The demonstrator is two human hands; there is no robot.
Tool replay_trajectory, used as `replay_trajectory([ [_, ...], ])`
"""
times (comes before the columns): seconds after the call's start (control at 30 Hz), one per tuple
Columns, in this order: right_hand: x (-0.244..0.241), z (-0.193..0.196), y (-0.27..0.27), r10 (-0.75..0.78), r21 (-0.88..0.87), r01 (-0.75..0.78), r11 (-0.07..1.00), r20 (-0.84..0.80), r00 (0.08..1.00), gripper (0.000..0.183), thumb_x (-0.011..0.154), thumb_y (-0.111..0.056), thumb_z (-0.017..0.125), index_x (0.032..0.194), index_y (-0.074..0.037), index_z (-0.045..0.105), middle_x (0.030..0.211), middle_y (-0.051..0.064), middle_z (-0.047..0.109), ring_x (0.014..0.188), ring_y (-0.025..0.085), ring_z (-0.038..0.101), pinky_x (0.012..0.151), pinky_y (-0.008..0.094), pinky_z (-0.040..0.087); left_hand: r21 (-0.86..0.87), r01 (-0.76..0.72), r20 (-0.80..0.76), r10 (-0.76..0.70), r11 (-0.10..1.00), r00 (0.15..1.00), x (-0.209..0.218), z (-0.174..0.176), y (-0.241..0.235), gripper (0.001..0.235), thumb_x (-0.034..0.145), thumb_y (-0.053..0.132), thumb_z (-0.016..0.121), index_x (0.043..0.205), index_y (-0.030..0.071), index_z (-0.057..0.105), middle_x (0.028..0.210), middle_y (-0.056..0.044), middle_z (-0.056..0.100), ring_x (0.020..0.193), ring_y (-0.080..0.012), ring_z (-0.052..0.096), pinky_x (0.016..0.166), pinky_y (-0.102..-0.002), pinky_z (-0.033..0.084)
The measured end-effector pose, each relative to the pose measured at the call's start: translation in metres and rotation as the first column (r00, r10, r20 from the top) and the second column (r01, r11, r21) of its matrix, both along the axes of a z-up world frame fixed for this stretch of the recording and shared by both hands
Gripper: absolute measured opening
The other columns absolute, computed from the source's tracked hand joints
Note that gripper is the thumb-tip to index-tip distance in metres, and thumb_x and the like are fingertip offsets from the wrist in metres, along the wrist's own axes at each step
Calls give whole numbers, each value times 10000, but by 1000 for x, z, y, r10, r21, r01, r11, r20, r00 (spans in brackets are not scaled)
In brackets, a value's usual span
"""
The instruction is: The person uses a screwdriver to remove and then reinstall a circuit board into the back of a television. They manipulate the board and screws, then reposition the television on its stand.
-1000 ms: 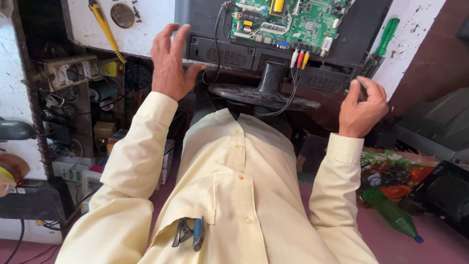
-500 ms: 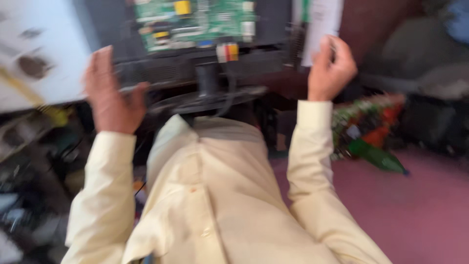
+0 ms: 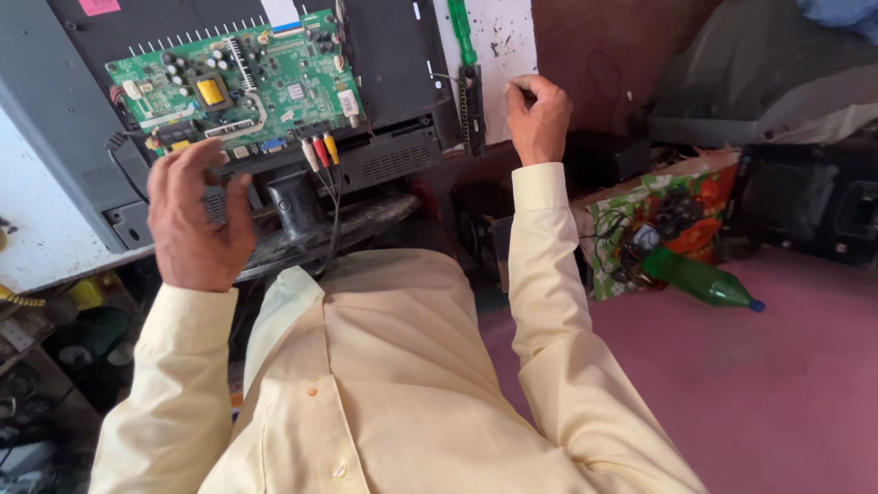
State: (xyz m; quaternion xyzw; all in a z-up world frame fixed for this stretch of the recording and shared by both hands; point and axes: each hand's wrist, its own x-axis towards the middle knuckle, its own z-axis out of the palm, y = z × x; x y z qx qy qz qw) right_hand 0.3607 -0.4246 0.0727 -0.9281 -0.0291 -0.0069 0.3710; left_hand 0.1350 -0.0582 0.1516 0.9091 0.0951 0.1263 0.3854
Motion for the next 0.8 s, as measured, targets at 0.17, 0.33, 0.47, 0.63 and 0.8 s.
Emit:
replay_trajectory([
  [0.17,-19,0,-2,169,3,-170,986,-91,981,269,859,-210,852,879,35,741,788,173,757,690,270,748,647,369,567,-167,55,-134,-77,984,988,40,25,-47,349,987,9,741,1315,28,624,1108,-125,677,858,-241,650,782,-369,531],
  [0.33,-37,-12,10,133,-24,-141,990,-211,968,278,826,-213,846,841,19,692,765,179,735,685,310,734,633,397,561,-332,101,-162,-162,938,973,73,23,-97,369,937,25,746,1287,26,631,1047,-128,683,835,-251,664,761,-357,544],
  [0.47,-38,-3,9,118,61,-112,992,-104,988,243,861,-155,805,874,10,627,775,137,711,690,304,718,637,397,554,-421,149,-223,-262,895,939,98,-1,-130,363,899,83,768,1214,-25,623,999,-158,694,798,-235,681,719,-332,554],
  [0.63,-31,21,25,206,49,-209,977,56,977,187,930,-112,790,953,-16,632,899,132,629,802,306,643,716,399,517,-775,-216,-389,-179,594,904,147,-40,-178,321,976,211,696,1149,-54,642,935,-95,747,792,-117,716,702,-274,587],
  [0.8,-18,33,48,342,7,-357,934,270,900,268,908,-86,767,1134,-27,637,1144,150,615,1016,361,623,885,430,529,-732,-321,-365,51,602,929,186,-67,-187,299,960,225,722,1047,-61,728,860,-64,754,751,-61,657,660,-243,568],
])
